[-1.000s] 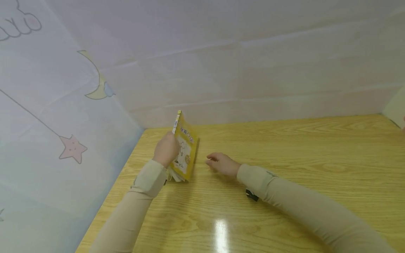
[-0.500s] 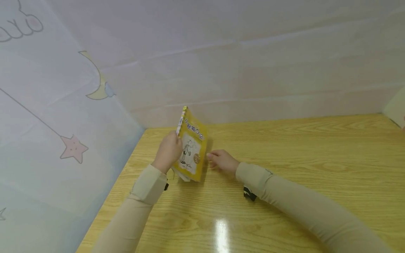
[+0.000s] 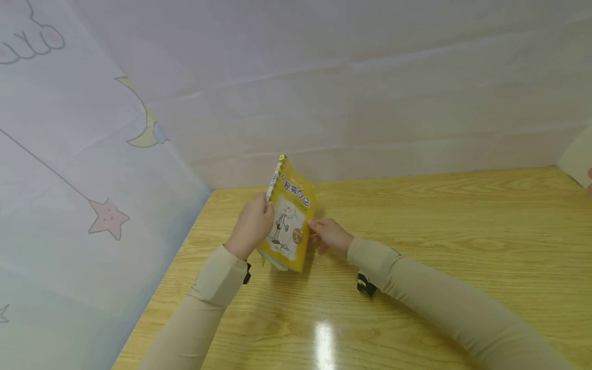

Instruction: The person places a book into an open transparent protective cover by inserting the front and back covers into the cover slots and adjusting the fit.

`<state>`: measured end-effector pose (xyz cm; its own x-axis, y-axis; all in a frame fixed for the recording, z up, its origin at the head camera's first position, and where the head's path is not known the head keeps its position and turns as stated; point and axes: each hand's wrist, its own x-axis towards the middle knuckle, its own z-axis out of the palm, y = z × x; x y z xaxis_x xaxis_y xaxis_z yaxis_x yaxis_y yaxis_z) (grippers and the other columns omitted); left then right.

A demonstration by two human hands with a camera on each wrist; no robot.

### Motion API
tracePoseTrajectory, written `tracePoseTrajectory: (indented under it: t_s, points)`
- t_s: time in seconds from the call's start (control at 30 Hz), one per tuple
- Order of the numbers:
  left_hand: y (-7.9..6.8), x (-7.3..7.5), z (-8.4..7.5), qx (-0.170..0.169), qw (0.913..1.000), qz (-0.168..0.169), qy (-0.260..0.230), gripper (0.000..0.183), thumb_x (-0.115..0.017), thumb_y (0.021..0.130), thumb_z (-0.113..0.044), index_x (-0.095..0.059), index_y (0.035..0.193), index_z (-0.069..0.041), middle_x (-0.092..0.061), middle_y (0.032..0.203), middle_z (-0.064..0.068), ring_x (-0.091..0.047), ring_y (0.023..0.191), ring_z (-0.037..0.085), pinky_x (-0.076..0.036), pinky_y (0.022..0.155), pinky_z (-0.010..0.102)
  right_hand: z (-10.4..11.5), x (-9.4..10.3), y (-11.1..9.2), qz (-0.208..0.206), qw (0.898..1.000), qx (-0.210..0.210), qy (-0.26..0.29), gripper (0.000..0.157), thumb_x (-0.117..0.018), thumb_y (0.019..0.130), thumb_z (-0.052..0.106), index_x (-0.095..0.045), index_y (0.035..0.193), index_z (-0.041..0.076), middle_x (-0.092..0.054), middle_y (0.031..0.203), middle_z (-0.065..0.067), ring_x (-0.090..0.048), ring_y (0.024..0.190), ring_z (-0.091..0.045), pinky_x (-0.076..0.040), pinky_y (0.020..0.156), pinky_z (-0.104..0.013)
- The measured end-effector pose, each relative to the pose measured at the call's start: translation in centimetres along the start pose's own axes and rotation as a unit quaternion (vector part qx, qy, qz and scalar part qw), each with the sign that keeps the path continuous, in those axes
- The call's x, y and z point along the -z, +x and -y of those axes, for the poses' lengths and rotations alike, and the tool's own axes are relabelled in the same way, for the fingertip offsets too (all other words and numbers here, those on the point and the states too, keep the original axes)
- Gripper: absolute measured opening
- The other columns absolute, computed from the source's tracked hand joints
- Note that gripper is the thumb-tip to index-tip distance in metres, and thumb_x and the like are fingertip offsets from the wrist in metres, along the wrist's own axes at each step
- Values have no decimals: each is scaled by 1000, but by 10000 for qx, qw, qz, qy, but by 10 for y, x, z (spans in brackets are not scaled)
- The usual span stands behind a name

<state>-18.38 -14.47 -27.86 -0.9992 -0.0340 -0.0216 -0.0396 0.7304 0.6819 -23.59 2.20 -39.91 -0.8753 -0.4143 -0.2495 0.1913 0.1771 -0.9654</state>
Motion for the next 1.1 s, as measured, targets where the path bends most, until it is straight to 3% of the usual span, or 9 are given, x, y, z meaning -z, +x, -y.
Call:
tracePoseTrajectory:
  t_s: [0.23, 0.6, 0.83, 1.1]
  points:
    - [-4, -1, -4, -179, 9996, -1, -197, 31, -39, 104, -12, -49, 126, 7, -65, 93, 19, -67, 75, 27, -57, 62, 32, -1, 2, -2, 149, 9993, 276, 215, 45, -31, 108, 23, -51, 131, -11, -58, 128, -25, -65, 95, -25, -54, 75, -39]
    - [-4, -2, -5, -223, 9948, 57, -992, 30, -43, 103, -14, -53, 123, 6, -66, 91, 20, -67, 65, 24, -57, 56, 33, -7, 7, -3, 578, 9893, 436, 1267, 46, -26, 109, 24, -46, 132, -10, -57, 123, -22, -61, 98, -23, -53, 84, -46]
    - [-6, -4, -3, -161, 9848, 45, -1730, 31, -43, 104, -13, -53, 126, 6, -67, 102, 23, -69, 79, 30, -58, 65, 37, -7, 10, -4, 768, 9786, 602, 1811, 43, -25, 108, 21, -39, 134, -10, -58, 108, -10, -59, 96, -21, -53, 84, -45]
    - [-8, -8, 2, -263, 9695, -84, -2437, 28, -44, 102, -9, -56, 121, 7, -67, 104, 23, -68, 79, 24, -57, 67, 33, -7, 18, -8, 690, 9788, 463, 1873, 42, -23, 108, 18, -29, 143, -5, -54, 115, -15, -56, 99, -23, -49, 84, -41]
